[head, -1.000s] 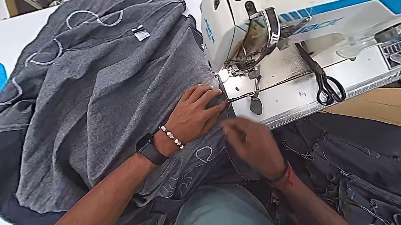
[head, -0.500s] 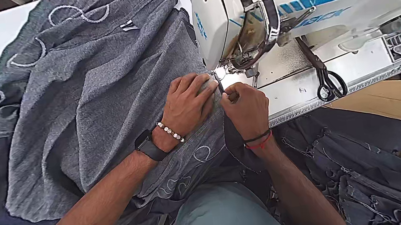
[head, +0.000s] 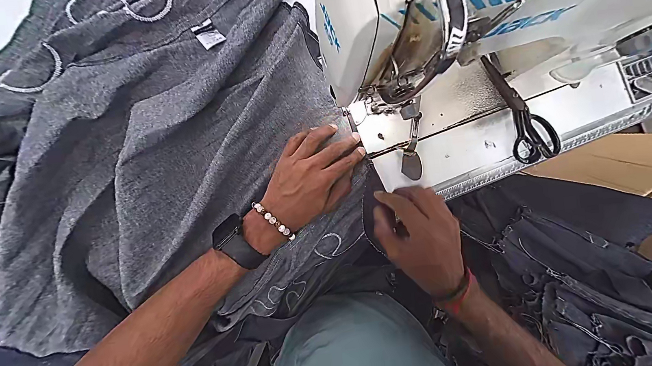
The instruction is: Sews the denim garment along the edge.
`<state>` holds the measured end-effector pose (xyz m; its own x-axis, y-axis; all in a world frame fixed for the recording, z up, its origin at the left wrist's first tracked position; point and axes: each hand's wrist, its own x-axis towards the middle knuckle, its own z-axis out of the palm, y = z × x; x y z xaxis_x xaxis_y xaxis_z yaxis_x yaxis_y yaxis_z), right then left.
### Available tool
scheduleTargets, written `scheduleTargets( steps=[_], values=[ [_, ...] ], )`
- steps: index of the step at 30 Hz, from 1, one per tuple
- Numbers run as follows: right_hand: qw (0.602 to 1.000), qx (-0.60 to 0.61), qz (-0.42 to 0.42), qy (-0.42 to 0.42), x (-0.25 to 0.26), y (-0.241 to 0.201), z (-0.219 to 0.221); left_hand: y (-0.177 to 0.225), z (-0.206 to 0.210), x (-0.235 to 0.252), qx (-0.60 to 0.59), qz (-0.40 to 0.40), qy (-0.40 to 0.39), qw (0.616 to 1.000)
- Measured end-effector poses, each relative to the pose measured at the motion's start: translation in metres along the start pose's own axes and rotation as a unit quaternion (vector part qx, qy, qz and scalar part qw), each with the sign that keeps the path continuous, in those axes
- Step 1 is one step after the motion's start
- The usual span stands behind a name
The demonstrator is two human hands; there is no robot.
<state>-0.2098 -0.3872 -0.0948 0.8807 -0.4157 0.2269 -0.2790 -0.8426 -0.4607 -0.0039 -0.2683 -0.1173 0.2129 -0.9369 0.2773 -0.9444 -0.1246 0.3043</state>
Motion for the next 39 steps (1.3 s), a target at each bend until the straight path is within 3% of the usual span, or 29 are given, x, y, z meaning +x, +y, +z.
scheduleTargets(
  steps=[3,7,8,9,12,13,17,21,31,39],
  values=[
    [0.998,0.012,-0.010,-0.061,-0.053,0.009,0.006,0.001,0.002,-0.004,0.002,-0.002,-0.004,1.000],
    [0.990,-0.072,-0.005,0.123,-0.072,0.032,-0.013,-0.003,0.002,-0.003,0.021,0.005,-0.009,1.000],
    [0.987,-0.103,0.009,0.121,-0.067,0.034,-0.026,-0.003,0.003,-0.004,0.026,0.004,-0.011,1.000],
    [0.988,-0.136,0.036,0.063,-0.061,0.032,-0.037,-0.003,0.003,-0.004,0.029,0.006,-0.012,0.999],
    [0.958,-0.139,0.089,-0.234,-0.036,0.025,-0.052,-0.003,0.002,-0.004,0.026,0.012,-0.014,0.999],
    [0.957,-0.116,0.078,-0.253,-0.026,0.022,-0.052,-0.005,0.002,-0.003,0.025,0.016,-0.009,1.000],
    [0.997,-0.027,0.060,-0.046,0.022,0.005,-0.021,-0.005,0.003,-0.003,0.029,0.025,-0.001,0.999],
    [0.997,-0.053,0.048,0.032,0.037,0.015,0.023,-0.003,0.001,-0.003,0.045,0.018,0.013,0.999],
    [0.987,-0.149,-0.053,-0.039,0.027,0.018,0.013,-0.006,0.001,-0.002,0.041,0.037,-0.012,0.998],
    [0.984,-0.157,-0.045,-0.069,0.076,0.013,0.014,-0.039,-0.008,0.017,0.052,0.020,0.000,0.998]
  ],
)
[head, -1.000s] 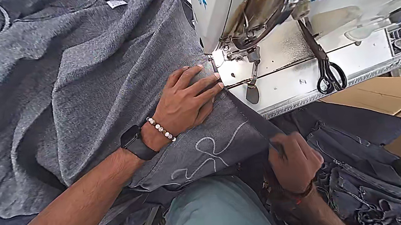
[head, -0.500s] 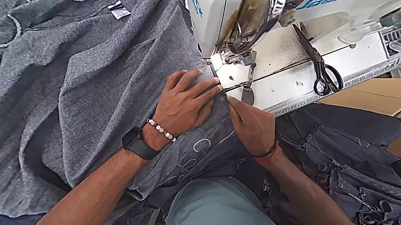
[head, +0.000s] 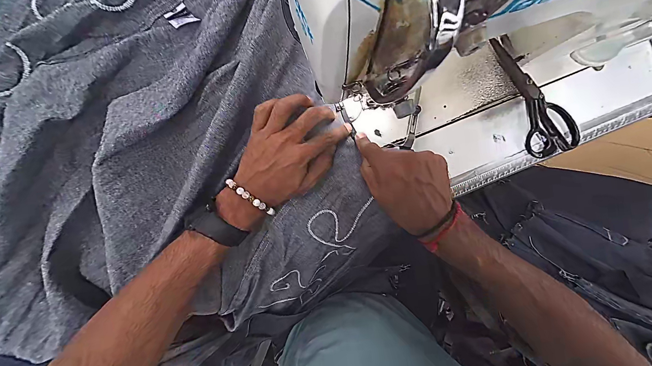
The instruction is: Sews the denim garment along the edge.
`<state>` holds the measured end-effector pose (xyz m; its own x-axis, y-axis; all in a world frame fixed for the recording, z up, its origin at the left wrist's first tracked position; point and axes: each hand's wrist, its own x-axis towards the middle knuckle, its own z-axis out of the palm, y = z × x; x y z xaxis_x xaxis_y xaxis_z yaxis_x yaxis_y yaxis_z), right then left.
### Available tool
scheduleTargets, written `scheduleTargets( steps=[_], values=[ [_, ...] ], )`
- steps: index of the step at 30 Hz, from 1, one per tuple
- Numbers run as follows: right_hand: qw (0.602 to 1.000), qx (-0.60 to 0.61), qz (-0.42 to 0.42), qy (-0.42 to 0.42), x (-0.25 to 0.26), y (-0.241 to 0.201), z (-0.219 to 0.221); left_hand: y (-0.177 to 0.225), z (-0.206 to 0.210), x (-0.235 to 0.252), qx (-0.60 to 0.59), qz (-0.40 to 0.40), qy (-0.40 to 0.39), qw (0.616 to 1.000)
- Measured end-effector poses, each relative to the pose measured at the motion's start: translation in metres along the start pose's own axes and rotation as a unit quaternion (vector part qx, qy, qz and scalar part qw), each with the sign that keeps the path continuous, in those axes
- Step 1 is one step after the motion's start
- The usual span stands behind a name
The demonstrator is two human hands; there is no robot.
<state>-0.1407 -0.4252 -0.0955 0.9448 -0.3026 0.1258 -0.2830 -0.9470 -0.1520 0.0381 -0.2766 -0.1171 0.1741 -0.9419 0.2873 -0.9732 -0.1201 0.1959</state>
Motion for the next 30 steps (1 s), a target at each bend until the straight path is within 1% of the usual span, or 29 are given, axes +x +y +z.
scheduleTargets(
  steps=[5,7,8,9,10,11,12,13,14,15,16,17,18,20,21,23,24,25,26,27,28,30],
  values=[
    [0.999,-0.025,0.017,0.018,0.024,-0.008,0.007,-0.044,-0.008,0.017,-0.006,0.074,0.018,0.997],
    [1.000,-0.008,0.022,-0.012,0.023,-0.013,0.005,-0.063,-0.011,0.023,0.000,0.105,0.015,0.994],
    [0.999,-0.008,0.028,-0.021,0.025,-0.016,0.004,-0.069,-0.012,0.027,0.012,0.111,0.012,0.994],
    [0.999,-0.012,0.036,-0.012,0.026,-0.019,0.007,-0.068,-0.016,0.028,0.027,0.101,0.002,0.995],
    [0.999,-0.021,0.048,0.016,0.026,-0.022,0.013,-0.057,-0.023,0.024,0.046,0.069,-0.016,0.996],
    [0.997,-0.024,0.055,0.047,0.027,-0.023,0.020,-0.036,-0.034,0.018,0.064,0.012,-0.031,0.997],
    [0.996,-0.020,0.058,0.072,0.026,-0.024,0.025,-0.007,-0.046,0.009,0.076,-0.065,-0.042,0.994],
    [0.995,-0.011,0.056,0.084,0.021,-0.023,0.029,0.031,-0.056,-0.006,0.064,-0.160,-0.049,0.984],
    [0.995,0.005,0.052,0.083,0.015,-0.023,0.030,0.066,-0.059,-0.023,0.057,-0.265,-0.050,0.961],
    [0.995,0.015,0.054,0.088,0.014,-0.022,0.030,0.094,-0.057,-0.040,0.049,-0.351,-0.050,0.934],
    [0.994,0.016,0.060,0.091,0.014,-0.022,0.030,0.114,-0.051,-0.058,0.032,-0.410,-0.054,0.910],
    [0.994,0.012,0.069,0.085,0.012,-0.021,0.029,0.123,-0.042,-0.079,0.024,-0.447,-0.057,0.892],
    [0.994,0.012,0.076,0.075,0.012,-0.020,0.026,0.116,-0.033,-0.098,0.033,-0.467,-0.061,0.882],
    [0.995,0.027,0.089,0.043,0.011,-0.018,0.020,0.075,-0.029,-0.123,0.075,-0.461,-0.085,0.880],
    [0.994,0.041,0.098,0.033,0.011,-0.017,0.016,0.046,-0.035,-0.126,0.085,-0.439,-0.107,0.888],
    [0.990,0.076,0.116,0.030,0.013,-0.016,0.011,-0.014,-0.053,-0.119,0.072,-0.373,-0.156,0.912],
    [0.988,0.090,0.124,0.028,0.012,-0.017,0.009,-0.035,-0.066,-0.110,0.065,-0.346,-0.187,0.917],
    [0.985,0.099,0.135,0.028,0.012,-0.019,0.008,-0.045,-0.080,-0.093,0.075,-0.326,-0.216,0.917],
    [0.983,0.109,0.147,0.030,0.011,-0.021,0.008,-0.042,-0.090,-0.074,0.092,-0.301,-0.227,0.922],
    [0.980,0.120,0.154,0.031,0.010,-0.021,0.009,-0.029,-0.095,-0.053,0.092,-0.270,-0.201,0.937],
    [0.979,0.133,0.151,0.034,0.009,-0.020,0.010,-0.011,-0.093,-0.034,0.068,-0.236,-0.150,0.958],
    [0.981,0.138,0.129,0.052,0.005,-0.019,0.013,0.021,-0.067,-0.006,-0.027,-0.170,-0.053,0.984]
  ],
)
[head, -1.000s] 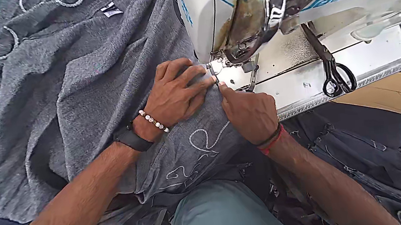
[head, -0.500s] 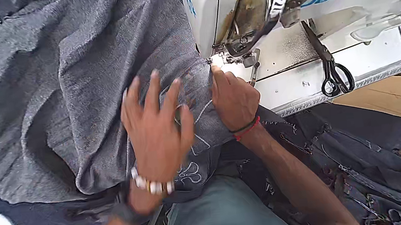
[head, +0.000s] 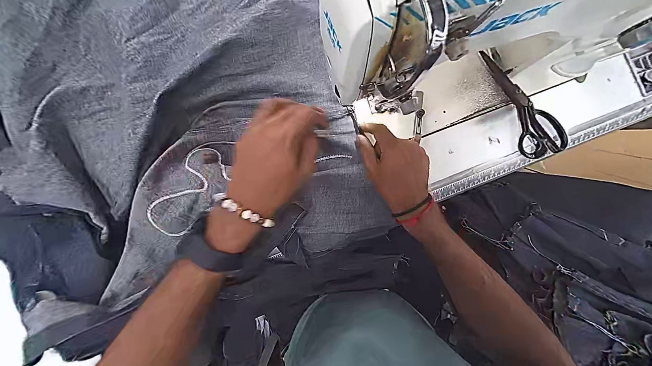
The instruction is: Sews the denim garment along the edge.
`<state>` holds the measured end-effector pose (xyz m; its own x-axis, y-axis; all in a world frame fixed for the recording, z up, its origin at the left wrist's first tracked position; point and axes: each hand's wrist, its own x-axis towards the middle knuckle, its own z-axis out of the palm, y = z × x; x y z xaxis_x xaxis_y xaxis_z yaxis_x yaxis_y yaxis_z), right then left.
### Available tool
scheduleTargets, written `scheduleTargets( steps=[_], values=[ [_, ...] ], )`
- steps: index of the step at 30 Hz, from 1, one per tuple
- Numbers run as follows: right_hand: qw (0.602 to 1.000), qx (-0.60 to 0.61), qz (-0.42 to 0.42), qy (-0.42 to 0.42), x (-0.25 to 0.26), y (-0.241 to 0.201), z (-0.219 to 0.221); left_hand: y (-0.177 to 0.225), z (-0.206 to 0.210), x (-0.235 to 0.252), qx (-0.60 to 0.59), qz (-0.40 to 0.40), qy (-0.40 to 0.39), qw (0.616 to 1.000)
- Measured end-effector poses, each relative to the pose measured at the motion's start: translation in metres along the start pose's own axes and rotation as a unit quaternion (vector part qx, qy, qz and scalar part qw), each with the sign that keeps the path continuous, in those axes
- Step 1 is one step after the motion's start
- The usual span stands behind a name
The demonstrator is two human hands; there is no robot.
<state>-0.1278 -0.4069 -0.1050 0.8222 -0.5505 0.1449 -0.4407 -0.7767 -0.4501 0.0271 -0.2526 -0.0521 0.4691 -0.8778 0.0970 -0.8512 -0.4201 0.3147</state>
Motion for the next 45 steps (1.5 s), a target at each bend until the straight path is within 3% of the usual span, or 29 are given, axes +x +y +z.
scheduleTargets(
  steps=[2,5,11,15,17,19,21,22,25,26,28,31,33,38,42,45],
  values=[
    [0.998,-0.045,-0.035,0.022,-0.004,-0.001,0.003,0.012,0.038,0.007,-0.056,0.041,0.009,0.998],
    [0.994,-0.096,-0.045,0.020,-0.006,-0.005,0.003,0.003,0.066,0.006,-0.001,0.062,0.031,0.998],
    [0.992,-0.121,-0.028,-0.017,0.005,-0.011,0.005,-0.010,0.058,0.016,0.058,0.062,-0.002,0.996],
    [0.988,-0.141,-0.047,0.051,-0.009,-0.007,0.014,0.029,0.047,-0.035,0.116,-0.046,-0.032,0.992],
    [0.988,-0.139,-0.043,0.053,-0.020,-0.001,0.016,0.003,0.048,-0.057,0.110,-0.070,-0.046,0.990],
    [0.988,-0.136,-0.038,0.055,-0.030,0.002,0.020,-0.034,0.037,-0.060,0.106,-0.041,-0.099,0.989],
    [0.991,-0.117,-0.041,0.047,-0.027,0.001,0.018,-0.036,0.015,-0.041,0.094,-0.038,-0.138,0.985],
    [0.994,-0.090,-0.045,0.033,-0.026,0.001,0.013,-0.022,0.009,-0.031,0.049,-0.040,-0.117,0.991],
    [0.997,0.021,-0.044,0.059,-0.014,0.022,-0.013,0.021,0.019,-0.005,-0.148,-0.052,0.047,0.986],
    [0.997,0.027,-0.035,0.070,-0.008,0.034,-0.023,0.025,0.029,0.001,-0.172,-0.038,0.061,0.983],
    [0.998,0.012,-0.021,0.060,0.004,0.062,-0.041,0.015,0.056,0.006,-0.101,0.035,0.042,0.993],
    [0.998,0.007,-0.055,-0.009,0.012,0.081,-0.050,-0.007,0.069,0.008,-0.010,0.120,0.042,0.992],
    [0.996,0.009,-0.092,-0.017,0.017,0.069,-0.037,-0.018,0.071,0.012,-0.023,0.132,0.046,0.990],
    [0.987,0.016,-0.142,0.079,0.018,0.027,0.003,-0.024,0.069,0.016,-0.033,0.141,0.033,0.989],
    [0.976,0.008,-0.209,0.060,-0.001,0.021,0.011,-0.034,0.064,0.023,-0.033,0.174,0.019,0.984],
    [0.978,-0.011,-0.197,0.068,-0.012,0.020,0.014,-0.047,0.061,0.031,-0.005,0.211,0.014,0.977]
  ],
)
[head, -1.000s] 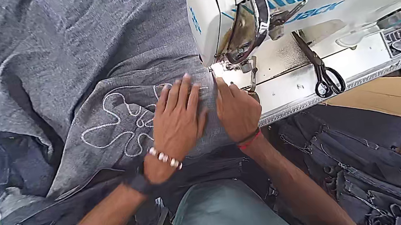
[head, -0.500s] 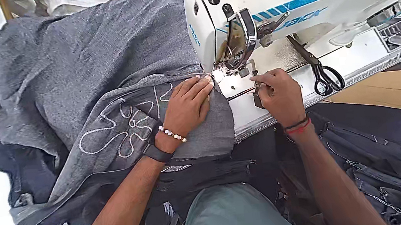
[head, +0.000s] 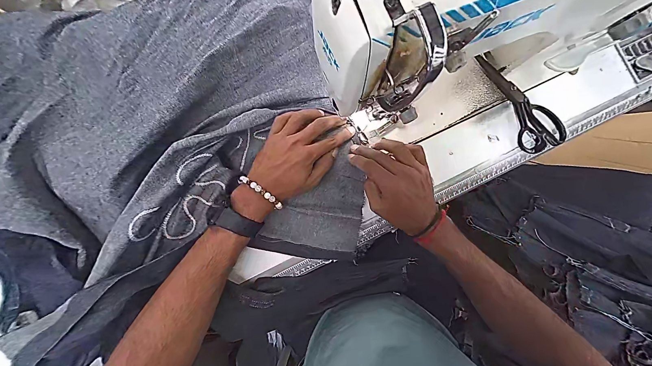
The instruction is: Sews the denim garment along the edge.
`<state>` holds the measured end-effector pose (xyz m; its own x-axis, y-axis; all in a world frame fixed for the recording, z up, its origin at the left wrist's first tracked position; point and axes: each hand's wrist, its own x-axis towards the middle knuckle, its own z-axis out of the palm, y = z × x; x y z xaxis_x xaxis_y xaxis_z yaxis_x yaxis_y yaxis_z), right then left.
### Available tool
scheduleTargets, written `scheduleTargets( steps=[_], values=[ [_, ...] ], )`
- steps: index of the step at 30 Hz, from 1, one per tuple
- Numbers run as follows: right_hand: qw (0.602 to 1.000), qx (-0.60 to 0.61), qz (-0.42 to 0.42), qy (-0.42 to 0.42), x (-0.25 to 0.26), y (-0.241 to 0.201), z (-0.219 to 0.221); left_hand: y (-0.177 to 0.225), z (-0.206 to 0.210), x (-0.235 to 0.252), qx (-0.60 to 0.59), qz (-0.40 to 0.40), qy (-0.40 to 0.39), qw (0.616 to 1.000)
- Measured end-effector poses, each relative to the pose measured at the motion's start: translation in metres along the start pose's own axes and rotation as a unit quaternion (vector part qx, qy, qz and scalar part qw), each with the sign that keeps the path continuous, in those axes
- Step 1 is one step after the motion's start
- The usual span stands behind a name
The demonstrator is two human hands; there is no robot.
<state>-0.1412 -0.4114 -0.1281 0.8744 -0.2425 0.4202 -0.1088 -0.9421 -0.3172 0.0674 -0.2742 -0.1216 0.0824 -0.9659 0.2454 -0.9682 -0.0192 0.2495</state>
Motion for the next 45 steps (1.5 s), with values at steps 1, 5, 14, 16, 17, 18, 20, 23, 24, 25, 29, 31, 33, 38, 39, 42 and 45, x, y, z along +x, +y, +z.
scheduleTargets(
  steps=[1,5,14,16,17,18,20,23,24,25,29,31,33,38,39,42,45],
  values=[
    [1.000,-0.006,0.011,0.014,-0.001,-0.001,0.001,-0.003,-0.001,0.001,0.010,0.007,-0.002,1.000],
    [0.995,-0.026,0.064,0.067,-0.001,-0.007,0.004,0.001,-0.002,0.005,0.029,-0.005,0.000,1.000],
    [0.973,0.013,0.229,-0.038,0.036,-0.011,-0.009,0.068,0.018,-0.001,0.061,-0.169,0.006,0.984],
    [0.970,0.045,0.226,-0.077,0.050,-0.019,-0.020,0.062,0.014,-0.004,0.032,-0.150,0.017,0.988],
    [0.966,0.070,0.238,-0.073,0.049,-0.023,-0.024,0.058,0.010,-0.007,0.030,-0.135,0.003,0.990],
    [0.956,0.103,0.267,-0.069,0.042,-0.028,-0.027,0.053,0.007,-0.009,0.033,-0.117,-0.016,0.992],
    [0.924,0.185,0.320,-0.099,0.015,-0.040,-0.032,0.047,0.006,-0.010,0.038,-0.103,-0.032,0.993],
    [0.884,0.287,0.356,-0.096,-0.037,-0.077,-0.033,0.053,0.011,-0.011,0.045,-0.120,-0.019,0.992],
    [0.870,0.329,0.361,-0.068,-0.046,-0.084,-0.037,0.056,0.012,-0.009,0.050,-0.127,-0.015,0.990],
    [0.861,0.352,0.365,-0.039,-0.052,-0.089,-0.042,0.060,0.012,-0.010,0.054,-0.137,-0.018,0.989],
    [0.877,0.321,0.356,-0.041,-0.043,-0.075,-0.051,0.062,0.015,-0.007,0.083,-0.145,0.020,0.986],
    [0.887,0.294,0.350,-0.064,-0.038,-0.067,-0.046,0.059,0.016,-0.007,0.091,-0.135,0.027,0.986],
    [0.895,0.275,0.344,-0.071,-0.036,-0.064,-0.041,0.056,0.014,-0.008,0.099,-0.128,0.021,0.987],
    [0.908,0.238,0.338,-0.071,-0.027,-0.062,-0.034,0.048,0.010,-0.007,0.102,-0.105,0.019,0.989],
    [0.910,0.231,0.338,-0.067,-0.026,-0.062,-0.031,0.047,0.009,-0.007,0.104,-0.101,0.017,0.989],
    [0.913,0.223,0.337,-0.061,-0.020,-0.059,-0.024,0.042,0.007,-0.005,0.106,-0.092,0.019,0.990],
    [0.913,0.213,0.340,-0.069,-0.016,-0.057,-0.021,0.038,0.006,-0.004,0.100,-0.086,0.019,0.991]
  ],
)
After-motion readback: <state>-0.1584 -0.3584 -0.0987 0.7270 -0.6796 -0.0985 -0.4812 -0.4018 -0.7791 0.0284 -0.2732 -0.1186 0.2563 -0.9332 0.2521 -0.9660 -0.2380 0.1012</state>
